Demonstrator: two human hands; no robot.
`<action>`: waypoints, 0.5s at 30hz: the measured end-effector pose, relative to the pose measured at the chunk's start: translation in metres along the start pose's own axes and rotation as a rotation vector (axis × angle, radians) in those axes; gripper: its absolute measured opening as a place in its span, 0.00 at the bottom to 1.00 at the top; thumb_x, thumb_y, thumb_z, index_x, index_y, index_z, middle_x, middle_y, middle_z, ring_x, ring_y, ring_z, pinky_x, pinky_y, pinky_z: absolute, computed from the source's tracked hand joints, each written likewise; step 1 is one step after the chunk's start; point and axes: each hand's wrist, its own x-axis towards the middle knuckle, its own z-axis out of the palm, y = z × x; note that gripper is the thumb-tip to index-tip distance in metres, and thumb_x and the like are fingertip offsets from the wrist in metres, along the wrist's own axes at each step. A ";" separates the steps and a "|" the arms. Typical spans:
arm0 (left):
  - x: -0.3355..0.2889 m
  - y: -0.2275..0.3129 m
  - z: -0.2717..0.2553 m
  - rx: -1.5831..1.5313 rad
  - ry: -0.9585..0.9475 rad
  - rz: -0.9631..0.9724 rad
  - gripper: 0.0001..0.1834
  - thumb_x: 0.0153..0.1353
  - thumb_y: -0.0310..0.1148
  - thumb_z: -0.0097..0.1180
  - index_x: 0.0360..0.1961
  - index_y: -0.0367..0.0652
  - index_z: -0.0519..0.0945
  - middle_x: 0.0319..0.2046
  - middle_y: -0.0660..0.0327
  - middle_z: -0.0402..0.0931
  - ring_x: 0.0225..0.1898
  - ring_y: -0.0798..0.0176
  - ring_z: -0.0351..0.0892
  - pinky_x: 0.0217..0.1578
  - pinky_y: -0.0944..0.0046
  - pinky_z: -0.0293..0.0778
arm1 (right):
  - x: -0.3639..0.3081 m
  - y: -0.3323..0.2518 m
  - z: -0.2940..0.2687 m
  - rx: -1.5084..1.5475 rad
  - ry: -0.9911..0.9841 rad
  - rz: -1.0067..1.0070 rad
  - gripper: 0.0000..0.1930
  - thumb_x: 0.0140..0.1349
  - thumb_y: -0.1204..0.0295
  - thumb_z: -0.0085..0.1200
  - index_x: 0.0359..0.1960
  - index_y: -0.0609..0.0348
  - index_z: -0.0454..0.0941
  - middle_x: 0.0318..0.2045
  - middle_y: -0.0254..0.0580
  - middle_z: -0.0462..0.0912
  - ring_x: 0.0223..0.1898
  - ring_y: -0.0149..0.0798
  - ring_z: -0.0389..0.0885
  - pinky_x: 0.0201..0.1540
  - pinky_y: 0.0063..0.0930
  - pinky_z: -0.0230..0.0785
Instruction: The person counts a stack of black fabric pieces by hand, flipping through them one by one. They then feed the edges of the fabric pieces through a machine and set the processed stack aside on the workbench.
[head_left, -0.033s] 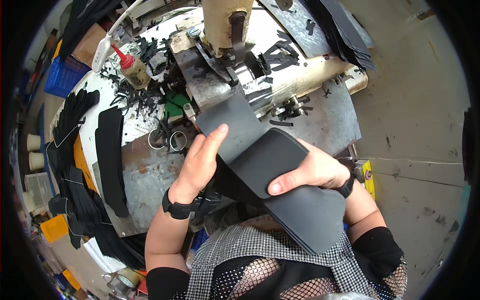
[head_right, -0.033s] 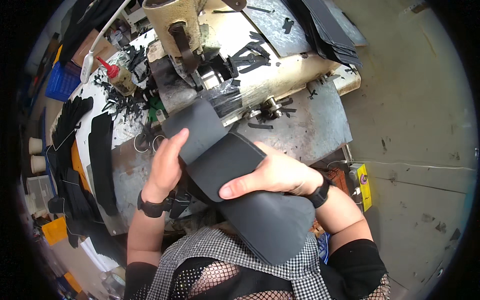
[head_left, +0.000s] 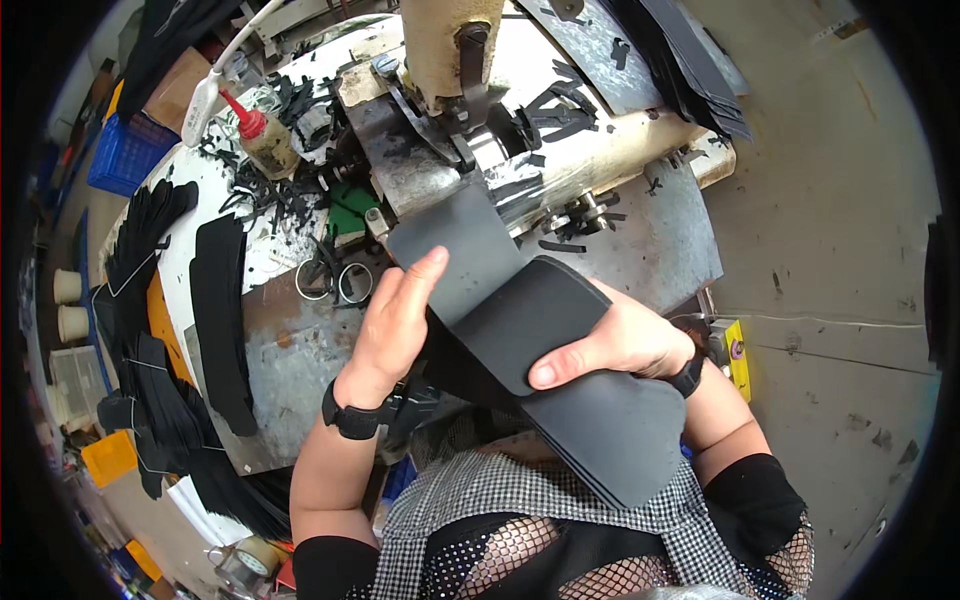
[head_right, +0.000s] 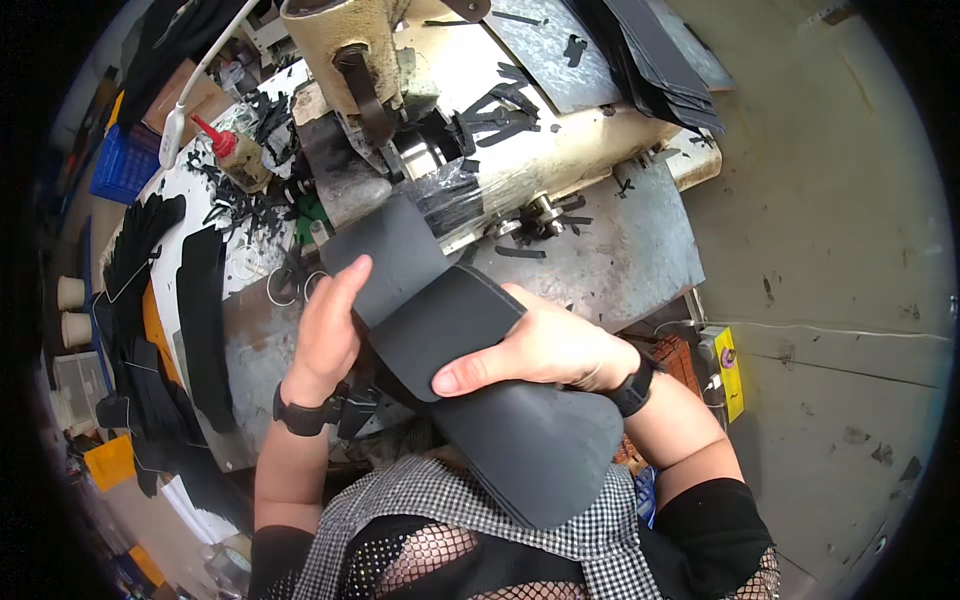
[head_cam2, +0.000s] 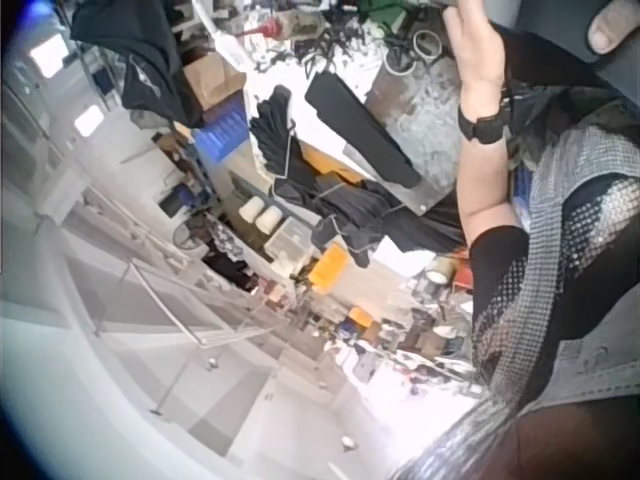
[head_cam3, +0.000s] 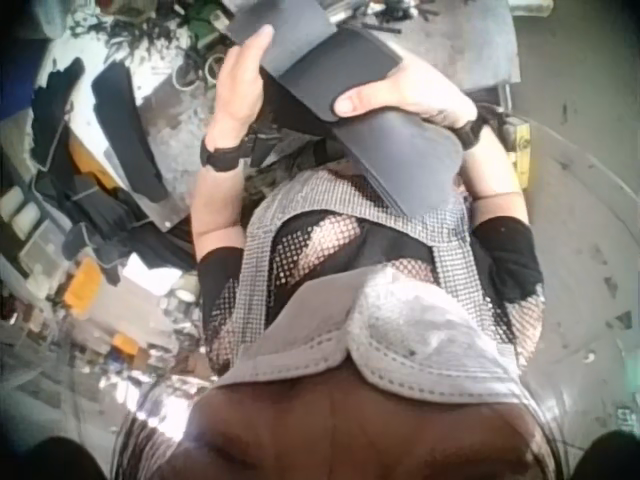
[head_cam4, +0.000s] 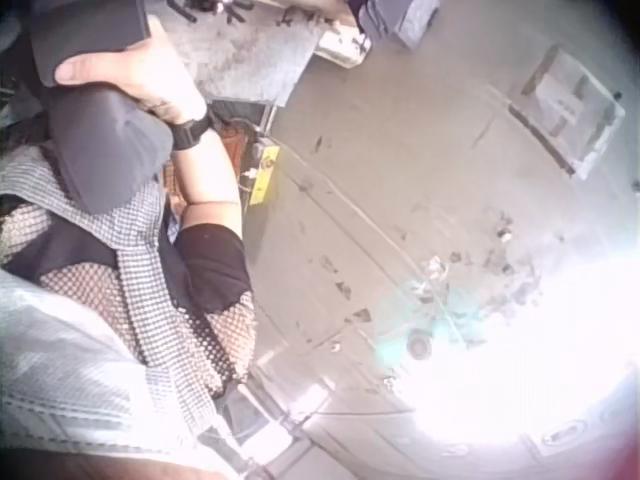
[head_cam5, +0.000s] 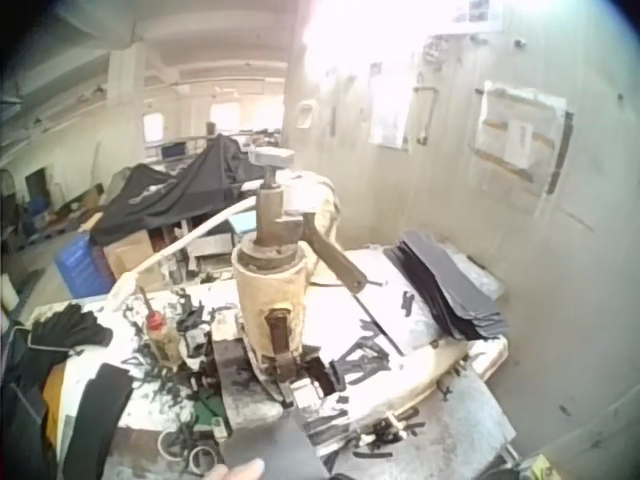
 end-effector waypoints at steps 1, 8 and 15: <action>0.006 -0.012 -0.013 0.013 0.013 -0.001 0.20 0.66 0.44 0.54 0.24 0.39 0.72 0.25 0.70 0.66 0.30 0.78 0.60 0.31 0.76 0.59 | 0.003 0.002 0.000 0.034 -0.026 0.012 0.30 0.47 0.66 0.72 0.51 0.62 0.74 0.43 0.37 0.80 0.45 0.30 0.76 0.49 0.24 0.68; 0.012 -0.006 -0.020 -0.061 0.024 0.012 0.17 0.63 0.42 0.58 0.26 0.42 0.71 0.26 0.72 0.66 0.30 0.79 0.60 0.31 0.77 0.59 | 0.013 -0.005 0.001 0.139 -0.060 -0.030 0.28 0.48 0.67 0.71 0.51 0.62 0.74 0.42 0.37 0.81 0.43 0.30 0.77 0.48 0.24 0.69; 0.008 0.012 -0.003 -0.093 0.061 -0.032 0.17 0.64 0.41 0.58 0.24 0.41 0.71 0.27 0.70 0.68 0.30 0.80 0.61 0.30 0.77 0.59 | 0.014 -0.009 0.001 0.154 -0.027 0.012 0.28 0.47 0.68 0.71 0.51 0.62 0.74 0.41 0.37 0.81 0.42 0.29 0.77 0.47 0.23 0.70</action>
